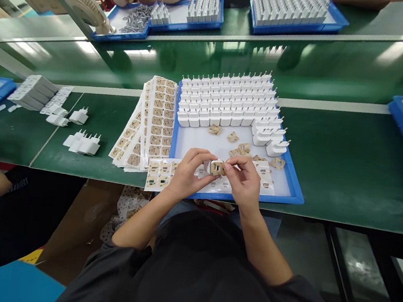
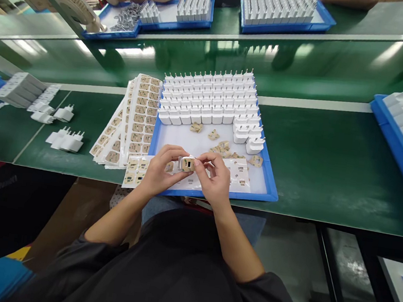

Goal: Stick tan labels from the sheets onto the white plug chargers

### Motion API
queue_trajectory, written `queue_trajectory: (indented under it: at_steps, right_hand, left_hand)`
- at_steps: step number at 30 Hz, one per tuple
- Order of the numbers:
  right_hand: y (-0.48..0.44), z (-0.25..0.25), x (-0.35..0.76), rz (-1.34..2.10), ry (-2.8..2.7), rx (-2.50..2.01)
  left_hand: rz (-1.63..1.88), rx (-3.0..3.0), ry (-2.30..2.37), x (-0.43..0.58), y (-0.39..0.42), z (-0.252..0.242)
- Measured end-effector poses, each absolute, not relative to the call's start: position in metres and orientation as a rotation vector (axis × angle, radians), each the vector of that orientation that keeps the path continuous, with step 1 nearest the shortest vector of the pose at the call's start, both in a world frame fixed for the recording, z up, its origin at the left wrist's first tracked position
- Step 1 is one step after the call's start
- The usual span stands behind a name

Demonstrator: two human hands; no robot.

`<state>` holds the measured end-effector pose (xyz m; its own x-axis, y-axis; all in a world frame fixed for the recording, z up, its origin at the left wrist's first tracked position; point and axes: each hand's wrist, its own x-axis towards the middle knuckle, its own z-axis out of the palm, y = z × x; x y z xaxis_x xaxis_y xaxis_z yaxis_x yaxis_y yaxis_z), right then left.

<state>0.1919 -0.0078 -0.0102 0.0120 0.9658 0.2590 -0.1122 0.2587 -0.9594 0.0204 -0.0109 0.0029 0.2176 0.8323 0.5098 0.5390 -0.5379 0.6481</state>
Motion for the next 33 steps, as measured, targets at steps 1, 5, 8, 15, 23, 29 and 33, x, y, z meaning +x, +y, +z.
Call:
queue_trajectory:
  at_steps: [1,5,8,15,23,29,33]
  right_hand:
    - [-0.008,-0.010,0.192,1.066,-1.240,-0.940]
    - [-0.008,-0.012,0.191,1.033,-1.245,-0.972]
    - [-0.008,-0.011,0.190,1.000,-1.262,-0.985]
    - [-0.011,-0.004,0.185,0.724,-1.454,-1.066]
    - [-0.006,-0.002,0.184,1.337,-1.293,-0.832]
    - [-0.011,-0.005,0.173,1.419,-1.176,-0.819]
    - [-0.013,0.000,0.163,1.382,-1.057,-0.853]
  left_hand:
    - [1.234,2.169,1.281,0.021,-0.011,0.003]
    - [1.239,2.186,1.277,0.021,-0.010,0.003]
    - [1.254,2.213,1.275,0.021,-0.010,0.003]
    - [1.317,2.254,1.251,0.020,-0.009,0.003]
    - [1.447,1.921,1.163,0.017,-0.013,-0.005]
    - [1.507,2.081,1.178,0.017,-0.011,-0.008]
    - [1.575,2.291,1.175,0.019,-0.009,-0.004]
